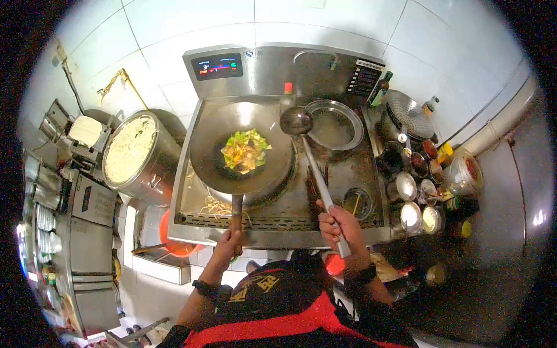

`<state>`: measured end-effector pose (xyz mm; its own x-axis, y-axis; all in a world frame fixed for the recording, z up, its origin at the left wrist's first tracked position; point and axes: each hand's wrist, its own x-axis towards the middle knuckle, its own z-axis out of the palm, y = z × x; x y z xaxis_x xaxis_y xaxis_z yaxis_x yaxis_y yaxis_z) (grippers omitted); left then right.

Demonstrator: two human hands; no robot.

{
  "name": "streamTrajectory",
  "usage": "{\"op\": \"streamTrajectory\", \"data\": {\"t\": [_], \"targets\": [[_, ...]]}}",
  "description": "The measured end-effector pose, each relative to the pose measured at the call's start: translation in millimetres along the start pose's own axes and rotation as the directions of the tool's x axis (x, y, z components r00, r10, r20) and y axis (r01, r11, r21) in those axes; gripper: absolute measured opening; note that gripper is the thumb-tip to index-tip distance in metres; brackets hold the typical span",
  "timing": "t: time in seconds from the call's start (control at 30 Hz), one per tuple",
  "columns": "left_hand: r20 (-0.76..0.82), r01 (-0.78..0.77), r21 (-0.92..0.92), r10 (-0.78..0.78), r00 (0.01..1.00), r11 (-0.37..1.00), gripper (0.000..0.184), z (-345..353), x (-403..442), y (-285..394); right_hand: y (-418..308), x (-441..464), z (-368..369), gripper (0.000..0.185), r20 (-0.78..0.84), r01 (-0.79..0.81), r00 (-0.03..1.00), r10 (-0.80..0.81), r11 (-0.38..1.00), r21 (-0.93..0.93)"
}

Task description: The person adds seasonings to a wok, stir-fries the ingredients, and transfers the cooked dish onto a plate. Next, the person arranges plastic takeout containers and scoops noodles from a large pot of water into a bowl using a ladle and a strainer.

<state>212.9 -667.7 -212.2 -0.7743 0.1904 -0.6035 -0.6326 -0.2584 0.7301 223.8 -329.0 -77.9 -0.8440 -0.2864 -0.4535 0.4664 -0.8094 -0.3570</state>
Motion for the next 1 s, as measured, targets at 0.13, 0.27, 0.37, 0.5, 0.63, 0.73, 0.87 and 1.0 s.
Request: {"op": "streamTrajectory", "data": {"t": [0.13, 0.27, 0.37, 0.5, 0.63, 0.73, 0.87, 1.0], "targets": [[0.14, -0.467, 0.874, 0.847, 0.512, 0.138, 0.039, 28.8, -21.7, 42.9, 32.8, 12.7, 6.9, 0.033, -0.197, -0.045, 0.966, -0.165, 0.647, -0.761], [0.414, -0.598, 0.591, 0.432, 0.801, 0.542, 0.028, 92.5, -20.7, 68.3, 67.2, 14.1, 28.5, 0.037, -0.041, -0.089, 0.885, -0.464, -0.082, -0.993], [0.322, -0.165, 0.126, 0.117, 0.94, 0.978, 0.021, 143.7, 9.7, 54.5, 80.4, 22.9, 34.1, 0.032, 0.031, 0.167, 0.898, -0.439, 0.275, -0.947], [0.557, -0.689, 0.661, 0.422, 0.715, 0.296, 0.015, 140.2, -3.7, 72.5, 19.8, -2.0, -18.7, 0.031, -0.014, -0.023, 1.0, 0.021, 0.549, -0.836], [0.197, -0.423, 0.384, 0.375, 0.906, 0.821, 0.018, 105.6, -9.8, 103.4, -29.9, -51.4, -170.1, 0.035, -0.372, -0.233, 0.757, -0.537, 0.31, -0.922], [0.231, -0.269, 0.452, 0.179, 0.956, 0.851, 0.022, 102.0, -37.5, 137.9, -50.6, -112.8, -210.0, 0.029, -0.447, -0.579, 0.714, -0.539, -0.095, -0.81], [0.273, -0.171, 0.406, 0.059, 0.96, 0.898, 0.024, 133.4, -59.1, 137.8, -50.0, -109.8, -252.9, 0.02, -0.695, 0.09, 0.322, -0.643, 0.752, -0.653], [0.311, -0.011, 0.407, -0.127, 0.942, 0.914, 0.018, 177.7, -56.6, 133.2, -76.9, -102.5, -270.1, 0.035, -0.554, 0.361, -0.136, -0.822, 0.479, -0.8]]}}
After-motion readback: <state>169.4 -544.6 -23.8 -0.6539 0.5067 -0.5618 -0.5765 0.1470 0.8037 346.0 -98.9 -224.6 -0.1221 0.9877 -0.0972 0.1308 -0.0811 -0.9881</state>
